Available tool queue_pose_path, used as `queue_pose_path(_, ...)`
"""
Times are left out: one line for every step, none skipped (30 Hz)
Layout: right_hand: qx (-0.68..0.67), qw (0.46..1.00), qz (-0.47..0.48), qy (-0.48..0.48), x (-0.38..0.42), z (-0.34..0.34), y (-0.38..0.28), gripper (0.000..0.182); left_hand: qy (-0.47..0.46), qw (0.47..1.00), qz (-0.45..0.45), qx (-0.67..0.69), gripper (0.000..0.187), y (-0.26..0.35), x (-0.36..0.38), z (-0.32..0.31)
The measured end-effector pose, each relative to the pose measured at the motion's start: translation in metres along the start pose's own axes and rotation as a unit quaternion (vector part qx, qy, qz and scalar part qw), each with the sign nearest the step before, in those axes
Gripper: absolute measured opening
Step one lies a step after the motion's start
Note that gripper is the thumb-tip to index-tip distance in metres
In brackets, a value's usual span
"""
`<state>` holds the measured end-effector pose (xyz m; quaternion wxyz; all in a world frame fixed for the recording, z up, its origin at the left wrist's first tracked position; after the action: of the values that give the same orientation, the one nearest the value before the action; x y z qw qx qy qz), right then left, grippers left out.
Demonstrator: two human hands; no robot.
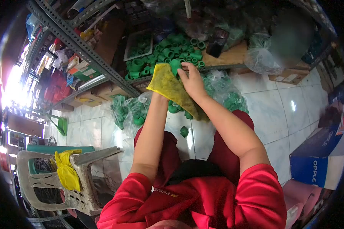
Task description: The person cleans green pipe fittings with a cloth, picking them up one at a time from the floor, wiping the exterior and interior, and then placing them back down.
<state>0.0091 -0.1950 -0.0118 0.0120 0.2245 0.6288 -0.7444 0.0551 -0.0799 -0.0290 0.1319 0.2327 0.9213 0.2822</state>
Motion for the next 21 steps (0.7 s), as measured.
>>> queue_pose_path(0.043,0.999,0.002,0.007,0.002,-0.002,-0.002,0.035,0.046,0.999,0.01,0.004,0.021,-0.001,0.003,-0.004)
queue_pose_path(0.155,0.982,0.103,0.039,0.006,-0.001,-0.011,0.038,0.046,0.999,0.01,0.004,0.021,-0.005,0.001,-0.002)
queue_pose_path(0.154,0.982,0.104,0.039,0.006,-0.001,-0.009,0.038,0.08,0.997,0.005,0.009,0.023,-0.009,-0.001,0.001)
queue_pose_path(0.158,0.979,0.117,0.046,0.005,-0.002,-0.007,0.038,0.114,0.993,0.001,0.013,0.024,-0.009,-0.001,-0.002)
queue_pose_path(0.162,0.977,0.13,0.053,0.005,-0.002,-0.005,0.039,0.114,0.993,0.002,0.012,0.024,-0.007,-0.001,-0.005)
queue_pose_path(0.162,0.977,0.13,0.053,0.004,-0.001,-0.004,0.039,0.13,0.991,0.0,-0.009,0.023,-0.006,0.0,-0.007)
queue_pose_path(0.079,0.997,0.021,0.007,0.002,0.001,-0.005,0.04,0.146,0.989,-0.003,-0.031,0.023,-0.004,0.001,-0.01)
queue_pose_path(-0.007,0.995,-0.087,-0.04,0.0,0.001,-0.004,0.042,0.146,0.989,-0.003,-0.031,0.023,-0.002,0.001,-0.009)
queue_pose_path(-0.007,0.995,-0.087,-0.041,-0.002,0.002,-0.001,0.042,0.15,0.988,0.018,-0.042,0.023,0.001,0.001,-0.009)
queue_pose_path(-0.008,0.998,-0.041,-0.039,-0.006,0.003,-0.001,0.042,0.154,0.986,0.039,-0.053,0.023,0.002,0.001,-0.007)
queue_pose_path(-0.008,0.999,0.005,-0.037,-0.008,0.004,-0.001,0.042,0.153,0.986,0.039,-0.053,0.023,0.001,0.0,0.0)
queue_pose_path(-0.008,0.999,0.006,-0.037,-0.008,0.006,0.0,0.042,0.106,0.991,0.058,-0.049,0.022,-0.001,-0.001,0.011)
queue_pose_path(0.012,0.997,0.029,-0.073,-0.008,0.008,-0.008,0.044,0.059,0.994,0.077,-0.044,0.022,-0.001,0.0,0.009)
queue_pose_path(0.032,0.992,0.052,-0.109,-0.007,0.01,-0.016,0.046,0.098,0.991,0.01,-0.096,0.022,-0.004,0.0,0.006)
queue_pose_path(0.032,0.992,0.051,-0.11,-0.005,0.01,-0.021,0.046,0.099,0.99,0.01,-0.096,0.022,-0.005,0.0,0.003)
queue_pose_path(0.005,0.992,0.045,-0.118,-0.002,0.009,-0.025,0.05,0.107,0.984,-0.028,-0.143,0.021,-0.002,0.001,-0.004)
queue_pose_path(-0.022,0.991,0.041,-0.124,0.0,0.009,-0.029,0.053,0.114,0.973,-0.066,-0.189,0.021,0.001,0.001,-0.011)
queue_pose_path(-0.022,0.991,0.042,-0.124,0.002,0.007,-0.032,0.053,0.12,0.948,-0.1,-0.277,0.019,0.004,0.004,-0.018)
queue_pose_path(-0.032,0.991,0.058,-0.119,0.004,0.005,-0.036,0.055,0.12,0.948,-0.101,-0.276,0.019,-0.001,-0.003,-0.004)
queue_pose_path(-0.042,0.99,0.074,-0.114,0.005,0.005,-0.039,0.057,0.104,0.959,-0.114,-0.236,0.02,-0.009,-0.015,0.023)
queue_pose_path(-0.041,0.99,0.074,-0.116,0.005,0.006,-0.043,0.057,0.089,0.968,-0.127,-0.195,0.02,-0.014,-0.021,0.038)
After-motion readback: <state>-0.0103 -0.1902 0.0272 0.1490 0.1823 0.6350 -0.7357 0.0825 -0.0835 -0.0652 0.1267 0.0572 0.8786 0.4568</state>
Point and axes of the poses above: each hand's wrist, its own x-axis away from the middle knuckle, its own z-axis out of the back of the hand, y = z × x, the point moved 1 cm from there along -x, towards the middle knuckle, and after that the axes turned 8 degrees about -x, right-handed, at the moved point
